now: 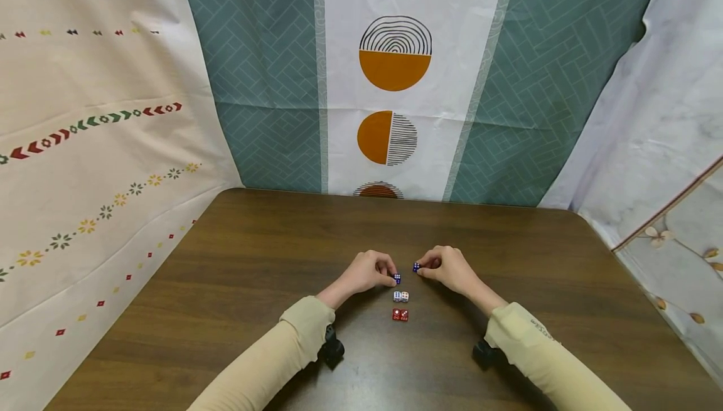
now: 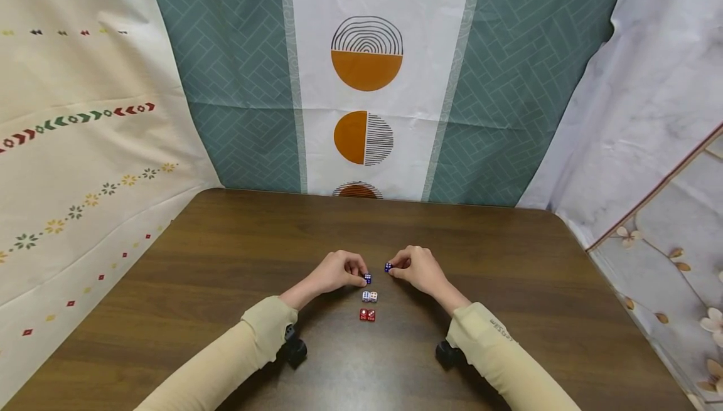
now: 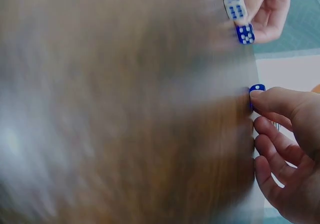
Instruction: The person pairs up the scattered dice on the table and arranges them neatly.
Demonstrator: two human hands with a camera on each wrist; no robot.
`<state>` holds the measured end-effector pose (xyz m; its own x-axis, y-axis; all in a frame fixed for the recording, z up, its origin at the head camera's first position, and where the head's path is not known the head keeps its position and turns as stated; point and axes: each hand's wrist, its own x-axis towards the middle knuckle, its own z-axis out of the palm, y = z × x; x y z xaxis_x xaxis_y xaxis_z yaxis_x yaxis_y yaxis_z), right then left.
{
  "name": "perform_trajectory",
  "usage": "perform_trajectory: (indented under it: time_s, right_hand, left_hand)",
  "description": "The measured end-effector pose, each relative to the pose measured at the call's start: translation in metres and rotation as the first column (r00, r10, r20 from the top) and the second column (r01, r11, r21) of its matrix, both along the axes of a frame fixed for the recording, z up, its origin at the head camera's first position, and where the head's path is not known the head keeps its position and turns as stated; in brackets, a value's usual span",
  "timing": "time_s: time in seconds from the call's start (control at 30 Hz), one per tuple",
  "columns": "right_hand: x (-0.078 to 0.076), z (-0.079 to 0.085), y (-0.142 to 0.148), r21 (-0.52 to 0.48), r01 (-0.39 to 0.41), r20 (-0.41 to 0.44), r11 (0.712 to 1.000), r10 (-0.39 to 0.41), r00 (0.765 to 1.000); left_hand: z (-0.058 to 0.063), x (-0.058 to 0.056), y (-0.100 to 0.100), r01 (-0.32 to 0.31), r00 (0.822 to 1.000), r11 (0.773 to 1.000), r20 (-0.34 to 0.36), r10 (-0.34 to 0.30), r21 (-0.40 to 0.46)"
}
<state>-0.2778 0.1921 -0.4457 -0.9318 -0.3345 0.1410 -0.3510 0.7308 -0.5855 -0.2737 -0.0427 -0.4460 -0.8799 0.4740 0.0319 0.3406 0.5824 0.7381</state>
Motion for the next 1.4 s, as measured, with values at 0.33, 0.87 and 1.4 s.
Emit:
perform_trajectory:
  time_s: [0.33,0.87,1.4]
  right_hand:
    - [0.009,0.000,-0.011,-0.013,-0.040,-0.014,0.999,0.040,0.999]
    - [0.022,-0.001,-0.020,-0.011,-0.093,-0.043,0.996,0.092,0.995]
    - [0.024,-0.001,-0.024,-0.021,-0.087,-0.016,0.996,0.087,0.996]
  left_hand:
    - [-0.001,0.001,0.000,-0.005,1.000,1.000,-0.005,0.005,0.003]
    - [-0.003,0.001,0.000,-0.003,1.000,1.000,-0.028,0.003,-0.003]
    - [-0.003,0.001,0.000,0.008,1.000,1.000,-0.029,-0.008,0.004]
